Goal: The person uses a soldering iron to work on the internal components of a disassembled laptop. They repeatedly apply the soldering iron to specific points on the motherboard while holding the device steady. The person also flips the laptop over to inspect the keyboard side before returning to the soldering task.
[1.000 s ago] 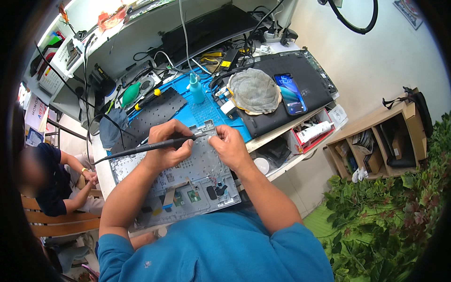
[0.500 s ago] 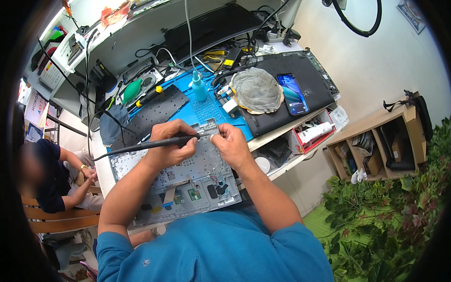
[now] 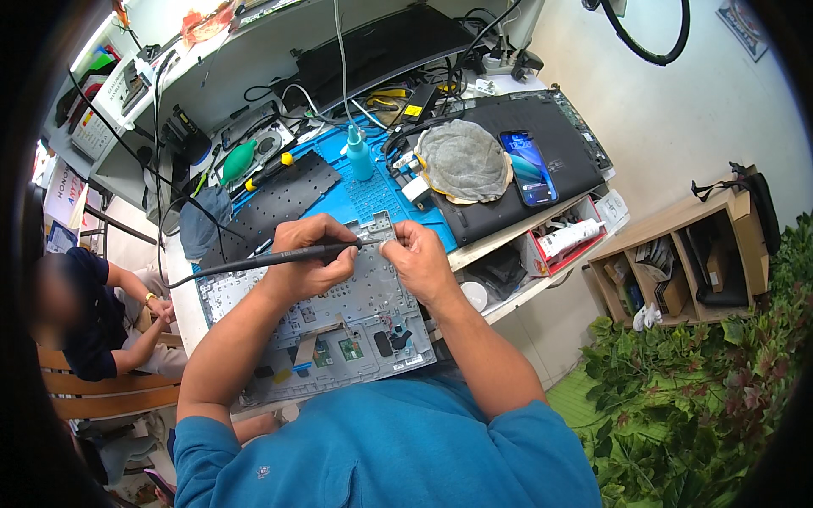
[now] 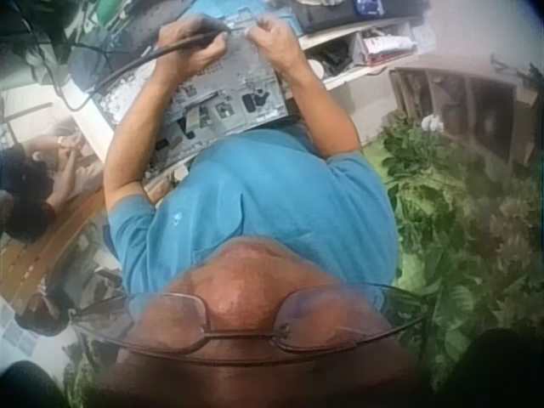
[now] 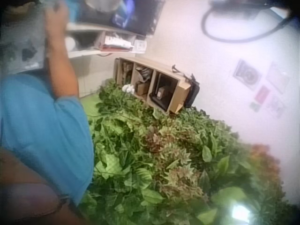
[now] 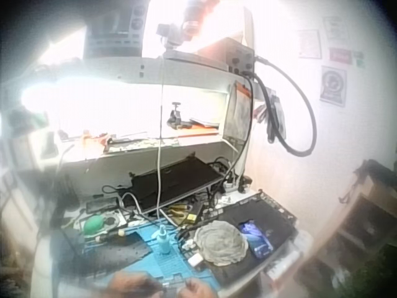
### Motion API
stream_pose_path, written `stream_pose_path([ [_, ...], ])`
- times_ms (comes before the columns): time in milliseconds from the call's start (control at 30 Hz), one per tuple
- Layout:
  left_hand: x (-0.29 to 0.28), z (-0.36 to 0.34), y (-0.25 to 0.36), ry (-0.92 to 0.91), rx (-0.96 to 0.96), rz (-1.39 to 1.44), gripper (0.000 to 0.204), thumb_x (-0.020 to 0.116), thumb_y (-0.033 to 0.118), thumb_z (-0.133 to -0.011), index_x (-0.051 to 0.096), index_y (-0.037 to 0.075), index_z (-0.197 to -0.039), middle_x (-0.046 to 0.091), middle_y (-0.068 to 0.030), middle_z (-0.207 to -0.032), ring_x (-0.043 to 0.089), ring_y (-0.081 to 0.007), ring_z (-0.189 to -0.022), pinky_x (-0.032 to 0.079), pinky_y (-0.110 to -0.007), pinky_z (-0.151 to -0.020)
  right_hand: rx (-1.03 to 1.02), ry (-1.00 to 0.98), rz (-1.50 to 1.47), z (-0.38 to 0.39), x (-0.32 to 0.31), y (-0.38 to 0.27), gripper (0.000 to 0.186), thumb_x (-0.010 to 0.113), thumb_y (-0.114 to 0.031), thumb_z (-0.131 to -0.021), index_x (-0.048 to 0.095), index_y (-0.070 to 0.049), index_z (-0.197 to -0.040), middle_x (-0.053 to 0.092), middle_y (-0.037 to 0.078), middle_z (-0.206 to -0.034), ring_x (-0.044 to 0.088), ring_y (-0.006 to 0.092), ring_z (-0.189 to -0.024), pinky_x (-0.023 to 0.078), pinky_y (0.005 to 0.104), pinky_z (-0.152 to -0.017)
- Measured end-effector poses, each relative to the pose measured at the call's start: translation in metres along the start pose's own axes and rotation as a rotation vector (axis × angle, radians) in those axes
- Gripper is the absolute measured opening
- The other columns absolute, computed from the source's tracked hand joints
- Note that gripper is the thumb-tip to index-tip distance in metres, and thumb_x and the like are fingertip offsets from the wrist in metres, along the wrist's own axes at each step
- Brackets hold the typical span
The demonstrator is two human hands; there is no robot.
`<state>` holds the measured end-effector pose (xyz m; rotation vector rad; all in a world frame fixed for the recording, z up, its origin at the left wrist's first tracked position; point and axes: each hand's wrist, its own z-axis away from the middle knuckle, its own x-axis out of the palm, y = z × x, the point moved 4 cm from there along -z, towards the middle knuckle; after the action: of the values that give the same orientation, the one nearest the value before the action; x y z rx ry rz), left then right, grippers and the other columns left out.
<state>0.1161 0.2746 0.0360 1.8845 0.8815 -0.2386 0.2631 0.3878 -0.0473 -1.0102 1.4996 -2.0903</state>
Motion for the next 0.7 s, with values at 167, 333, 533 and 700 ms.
stream_pose_path([
  [167,0.0006,0.0002,-0.0015,0.000,0.001,0.008,0.017,0.081,0.009,-0.077,0.069,0.002,-0.086,0.071,-0.0098,-0.073,0.069,-0.0206,-0.061,0.055,-0.032,-0.057,0.004,-0.003,-0.007,0.0001,0.0000,0.0003,0.022,0.065,-0.002,-0.091,0.066,0.009,-0.110,0.073,0.008,-0.091,0.065,0.0078,-0.075,0.052,0.0233,-0.067],
  [333,0.0002,0.0007,-0.0021,-0.002,0.001,0.006,0.017,0.081,0.009,-0.077,0.069,0.002,-0.087,0.071,-0.0098,-0.072,0.069,-0.0204,-0.061,0.055,-0.032,-0.057,0.001,-0.002,-0.004,-0.0001,0.0003,0.0005,0.022,0.065,-0.002,-0.091,0.066,0.009,-0.109,0.072,0.008,-0.091,0.065,0.0077,-0.075,0.052,0.0232,-0.067],
  [533,0.0005,0.0001,-0.0023,0.000,0.005,0.003,0.017,0.081,0.009,-0.077,0.069,0.002,-0.086,0.070,-0.0095,-0.071,0.069,-0.0199,-0.060,0.054,-0.031,-0.056,-0.012,-0.007,0.003,-0.0018,-0.0012,0.0028,0.021,0.066,-0.003,-0.091,0.066,0.008,-0.108,0.072,0.007,-0.090,0.063,0.0070,-0.074,0.051,0.0228,-0.066],
  [700,0.0005,0.0004,-0.0040,-0.006,-0.009,0.010,0.017,0.081,0.009,-0.078,0.069,0.001,-0.086,0.071,-0.0094,-0.071,0.069,-0.0185,-0.061,0.054,-0.031,-0.056,-0.009,-0.007,0.011,-0.0033,-0.0044,0.0066,0.021,0.066,-0.003,-0.091,0.066,0.008,-0.109,0.072,0.007,-0.090,0.064,0.0074,-0.074,0.051,0.0229,-0.066],
])
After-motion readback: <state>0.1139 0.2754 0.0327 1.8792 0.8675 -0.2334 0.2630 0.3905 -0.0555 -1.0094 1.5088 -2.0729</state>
